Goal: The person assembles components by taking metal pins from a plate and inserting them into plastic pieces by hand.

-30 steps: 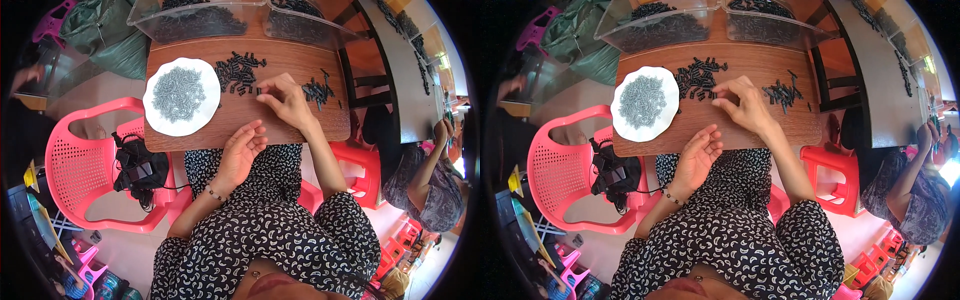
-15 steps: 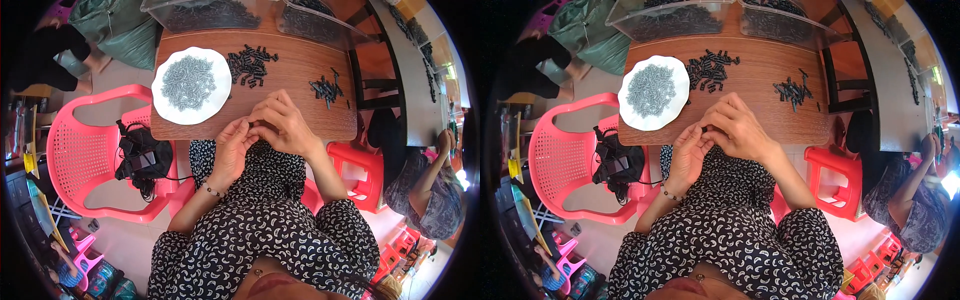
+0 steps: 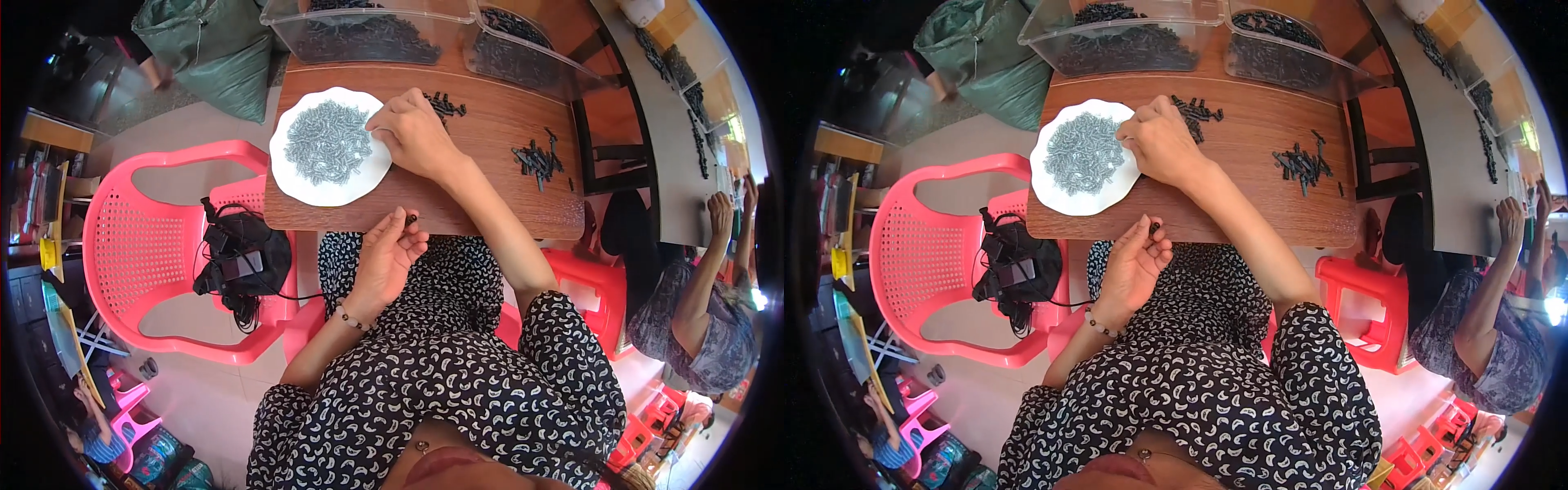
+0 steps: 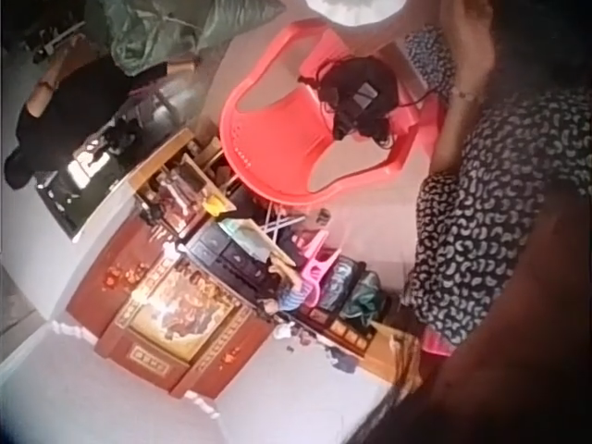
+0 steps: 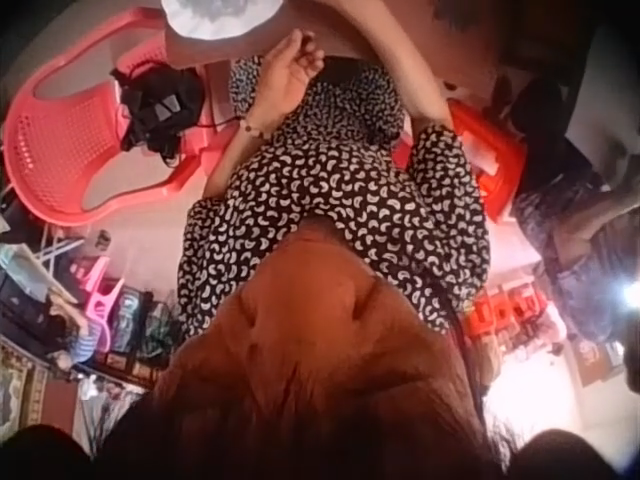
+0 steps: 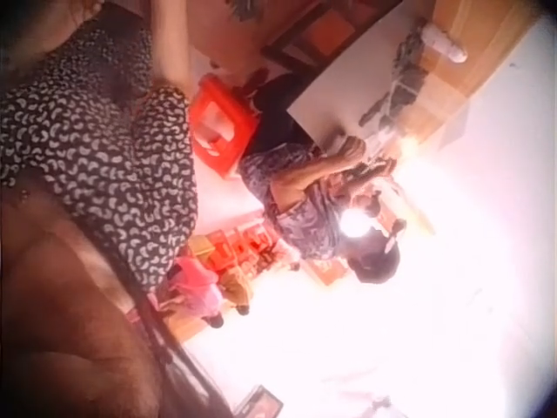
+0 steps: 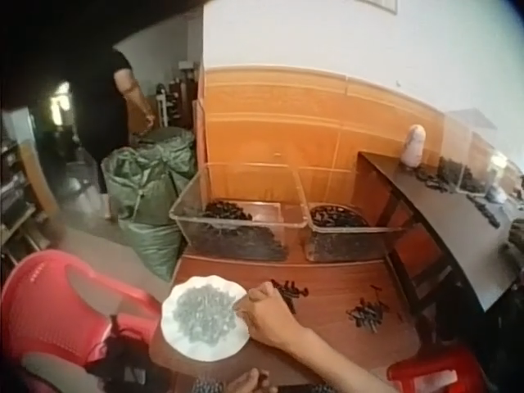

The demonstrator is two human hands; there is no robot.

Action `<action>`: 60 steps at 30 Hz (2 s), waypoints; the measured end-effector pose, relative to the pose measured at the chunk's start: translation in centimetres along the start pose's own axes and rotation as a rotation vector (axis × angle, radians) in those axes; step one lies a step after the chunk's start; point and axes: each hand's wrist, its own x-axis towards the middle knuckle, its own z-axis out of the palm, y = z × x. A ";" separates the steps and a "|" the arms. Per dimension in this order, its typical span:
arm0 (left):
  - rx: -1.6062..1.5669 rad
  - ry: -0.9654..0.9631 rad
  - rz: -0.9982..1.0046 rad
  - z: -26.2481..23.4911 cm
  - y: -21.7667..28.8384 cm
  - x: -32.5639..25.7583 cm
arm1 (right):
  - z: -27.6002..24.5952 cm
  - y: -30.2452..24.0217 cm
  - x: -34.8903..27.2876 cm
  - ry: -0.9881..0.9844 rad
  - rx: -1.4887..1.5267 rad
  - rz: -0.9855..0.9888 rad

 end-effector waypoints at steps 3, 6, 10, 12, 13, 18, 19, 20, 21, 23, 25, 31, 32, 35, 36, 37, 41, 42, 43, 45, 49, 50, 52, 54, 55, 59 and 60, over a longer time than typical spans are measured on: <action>-0.041 0.006 -0.013 -0.3 0.0 0.0 | 1.0 0.1 0.7 -0.046 -0.035 -0.002; -0.079 -0.007 -0.024 -0.5 0.1 0.1 | 1.6 -0.2 1.2 -0.064 -0.135 0.016; -0.104 -0.015 -0.032 -0.1 0.4 0.0 | 1.9 -0.5 1.5 -0.108 -0.204 0.054; -0.095 -0.022 -0.033 -0.2 0.4 0.1 | 1.9 -0.6 1.5 -0.115 -0.235 0.059; -0.085 -0.030 -0.037 0.0 0.2 0.3 | 1.8 -0.5 1.4 -0.105 -0.236 0.062; -0.098 -0.068 -0.025 -0.5 0.0 0.4 | 2.6 0.6 1.1 -0.002 -0.284 -0.018; -0.115 -0.076 -0.031 -0.3 0.1 0.2 | 2.6 0.8 1.0 0.006 -0.218 -0.060; -0.119 -0.076 -0.031 -0.1 0.1 0.1 | 2.7 0.6 0.8 0.040 -0.251 -0.069; -0.122 -0.080 -0.038 0.0 0.1 0.2 | 2.5 0.5 0.6 0.011 -0.270 -0.052; -0.150 -0.081 -0.059 -0.2 0.4 0.4 | 2.7 0.4 0.5 -0.053 -0.262 -0.004; -0.162 -0.101 -0.059 -0.5 0.8 0.7 | 2.7 0.3 0.4 -0.044 -0.157 0.056; -0.159 -0.167 -0.026 -0.2 2.2 1.3 | 2.3 -0.4 0.5 -0.033 0.005 0.057; -0.154 -0.127 -0.008 -0.1 2.4 1.3 | 2.4 -0.6 0.5 -0.005 0.038 0.056; -0.153 -0.186 0.034 0.2 3.6 1.1 | 2.1 -0.8 0.3 0.026 0.080 0.078; -0.144 -0.210 0.053 -0.1 4.2 1.4 | 1.9 -0.7 0.2 0.024 0.135 0.084; -0.134 -0.230 0.084 -0.1 4.7 1.3 | 1.8 -0.9 0.2 0.023 0.198 0.081; -0.128 -0.299 0.113 -0.5 6.2 1.4 | 2.2 -1.2 0.2 0.015 0.218 0.102; -0.124 -0.306 0.101 -0.8 6.3 1.7 | 2.1 -1.3 0.0 0.025 0.270 0.104; -0.130 -0.250 0.118 -1.2 6.4 1.9 | 2.3 -1.4 0.1 0.048 0.323 0.090; -0.129 -0.311 0.098 -2.7 6.7 2.9 | 2.0 -1.3 0.2 0.103 0.368 0.048; -0.154 -0.375 0.079 -3.2 7.6 3.8 | -0.2 -3.1 0.1 0.218 0.655 -0.004; -0.189 -0.386 0.055 -3.3 7.9 4.0 | -1.4 -4.0 -0.3 0.245 0.709 0.017; -0.246 -0.485 -0.030 -2.8 8.1 4.4 | -2.9 -4.5 -1.3 0.241 0.770 0.035; -0.263 -0.537 -0.098 -1.4 7.8 4.2 | -3.4 -4.3 -2.3 0.273 0.733 0.017; -0.260 -0.537 -0.111 -1.4 7.5 4.3 | -3.9 -4.4 -2.7 0.281 0.728 0.025; -0.202 -0.509 -0.081 -1.1 6.2 4.2 | -4.9 -4.9 -4.2 0.322 0.843 0.073; -0.195 -0.539 -0.074 -0.8 5.8 4.1 | -5.0 -4.9 -4.4 0.337 0.868 0.081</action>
